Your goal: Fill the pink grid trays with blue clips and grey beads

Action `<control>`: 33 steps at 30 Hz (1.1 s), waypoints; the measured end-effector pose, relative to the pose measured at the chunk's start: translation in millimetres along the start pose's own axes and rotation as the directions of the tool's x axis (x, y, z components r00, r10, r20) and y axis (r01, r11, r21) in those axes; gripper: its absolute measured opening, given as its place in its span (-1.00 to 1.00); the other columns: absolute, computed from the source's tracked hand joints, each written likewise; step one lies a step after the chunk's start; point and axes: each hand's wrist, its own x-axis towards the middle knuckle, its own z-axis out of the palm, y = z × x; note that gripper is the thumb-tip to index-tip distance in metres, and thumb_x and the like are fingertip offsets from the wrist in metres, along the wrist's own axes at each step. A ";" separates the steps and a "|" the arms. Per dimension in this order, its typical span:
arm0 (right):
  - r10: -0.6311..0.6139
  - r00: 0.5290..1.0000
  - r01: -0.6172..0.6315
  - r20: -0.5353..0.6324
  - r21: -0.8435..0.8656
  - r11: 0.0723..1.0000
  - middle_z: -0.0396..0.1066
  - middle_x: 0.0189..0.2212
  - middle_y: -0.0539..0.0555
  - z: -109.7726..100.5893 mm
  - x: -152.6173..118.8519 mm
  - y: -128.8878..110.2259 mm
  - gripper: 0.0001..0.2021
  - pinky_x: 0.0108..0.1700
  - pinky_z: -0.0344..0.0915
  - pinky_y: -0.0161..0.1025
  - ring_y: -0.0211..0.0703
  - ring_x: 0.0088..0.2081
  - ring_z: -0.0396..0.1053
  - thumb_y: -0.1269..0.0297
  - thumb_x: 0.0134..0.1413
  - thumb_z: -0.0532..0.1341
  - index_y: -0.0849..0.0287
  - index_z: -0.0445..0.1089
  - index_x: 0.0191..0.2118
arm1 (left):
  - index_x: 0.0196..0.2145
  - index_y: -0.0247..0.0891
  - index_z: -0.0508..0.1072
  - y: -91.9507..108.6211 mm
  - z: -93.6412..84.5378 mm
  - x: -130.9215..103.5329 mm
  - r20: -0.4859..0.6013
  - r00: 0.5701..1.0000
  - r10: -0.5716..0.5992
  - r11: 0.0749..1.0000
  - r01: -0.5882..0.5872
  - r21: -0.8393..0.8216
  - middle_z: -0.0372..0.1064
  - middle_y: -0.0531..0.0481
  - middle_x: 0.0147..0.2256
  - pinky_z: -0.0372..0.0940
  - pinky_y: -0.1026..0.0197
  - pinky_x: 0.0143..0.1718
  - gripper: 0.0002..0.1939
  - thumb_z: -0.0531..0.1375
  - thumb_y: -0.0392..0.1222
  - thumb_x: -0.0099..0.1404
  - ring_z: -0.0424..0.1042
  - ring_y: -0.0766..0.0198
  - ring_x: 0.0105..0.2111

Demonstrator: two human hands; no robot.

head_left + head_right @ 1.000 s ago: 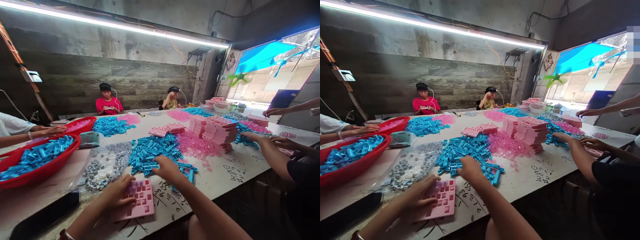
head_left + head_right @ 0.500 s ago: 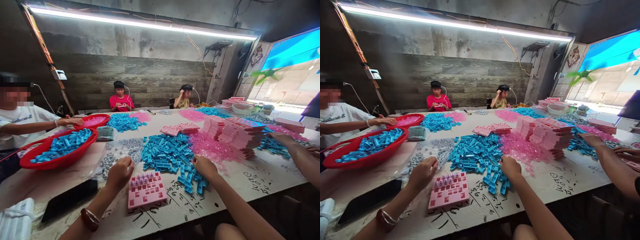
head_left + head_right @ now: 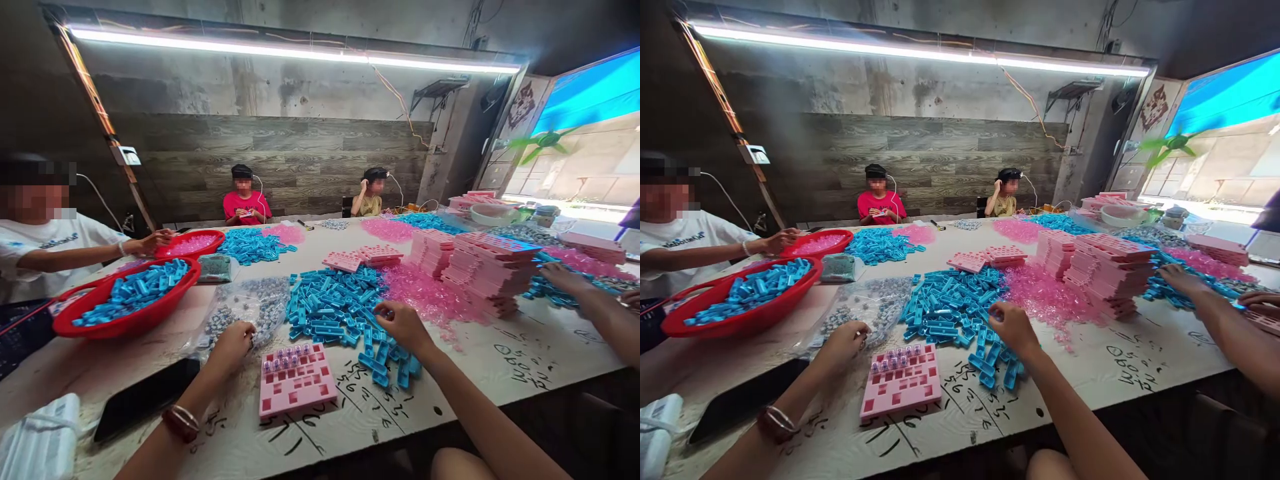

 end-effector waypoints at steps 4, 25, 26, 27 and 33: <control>-0.170 0.982 0.146 0.077 0.251 0.957 0.36 -0.46 0.04 11.6 -7.4 -34.2 -0.86 -0.40 0.23 -0.37 -0.28 -0.46 0.31 0.38 -0.11 0.11 0.22 0.42 -0.43 | -0.41 -0.34 0.48 -7.5 5.8 3.5 -0.017 1.000 0.022 1.000 -0.022 0.020 0.44 -0.17 -0.31 0.19 0.17 -0.17 -0.69 -0.06 -0.44 0.12 0.38 0.13 -0.25; -0.539 0.691 0.484 0.482 0.246 0.840 0.40 -0.45 0.01 53.6 -23.3 -94.6 -0.81 -0.38 0.18 -0.40 -0.29 -0.41 0.31 0.52 -0.25 0.16 0.22 0.43 -0.41 | -0.42 -0.27 0.36 14.8 -8.5 -10.2 -0.386 0.915 0.121 0.975 -0.183 -0.130 0.33 -0.02 -0.44 0.22 0.21 -0.40 -0.88 0.05 -0.22 0.15 0.32 0.27 -0.50; -0.535 0.694 0.478 0.481 0.249 0.843 0.40 -0.45 0.01 53.7 -23.5 -94.3 -0.80 -0.37 0.18 -0.40 -0.29 -0.41 0.31 0.53 -0.26 0.15 0.23 0.42 -0.41 | -0.41 -0.27 0.35 15.6 -9.2 -10.5 -0.403 0.907 0.121 0.974 -0.186 -0.126 0.32 -0.01 -0.44 0.22 0.21 -0.41 -0.88 0.04 -0.22 0.15 0.31 0.27 -0.51; -0.532 0.697 0.472 0.481 0.251 0.845 0.40 -0.45 0.01 53.7 -23.8 -94.2 -0.80 -0.37 0.18 -0.40 -0.30 -0.41 0.31 0.53 -0.26 0.15 0.23 0.42 -0.40 | -0.41 -0.27 0.34 16.4 -10.1 -10.8 -0.421 0.899 0.122 0.974 -0.190 -0.123 0.32 -0.01 -0.44 0.22 0.22 -0.42 -0.88 0.04 -0.22 0.16 0.30 0.28 -0.51; -0.533 0.704 0.474 0.469 0.249 0.845 0.38 -0.46 0.00 52.7 -25.9 -96.9 -0.81 -0.41 0.14 -0.42 -0.31 -0.43 0.28 0.51 -0.26 0.15 0.23 0.42 -0.41 | -0.36 -0.28 0.33 35.1 -12.4 -16.4 -0.486 0.846 0.217 0.907 -0.359 -0.220 0.32 -0.02 -0.42 0.25 0.21 -0.35 -0.88 0.06 -0.20 0.20 0.32 0.28 -0.43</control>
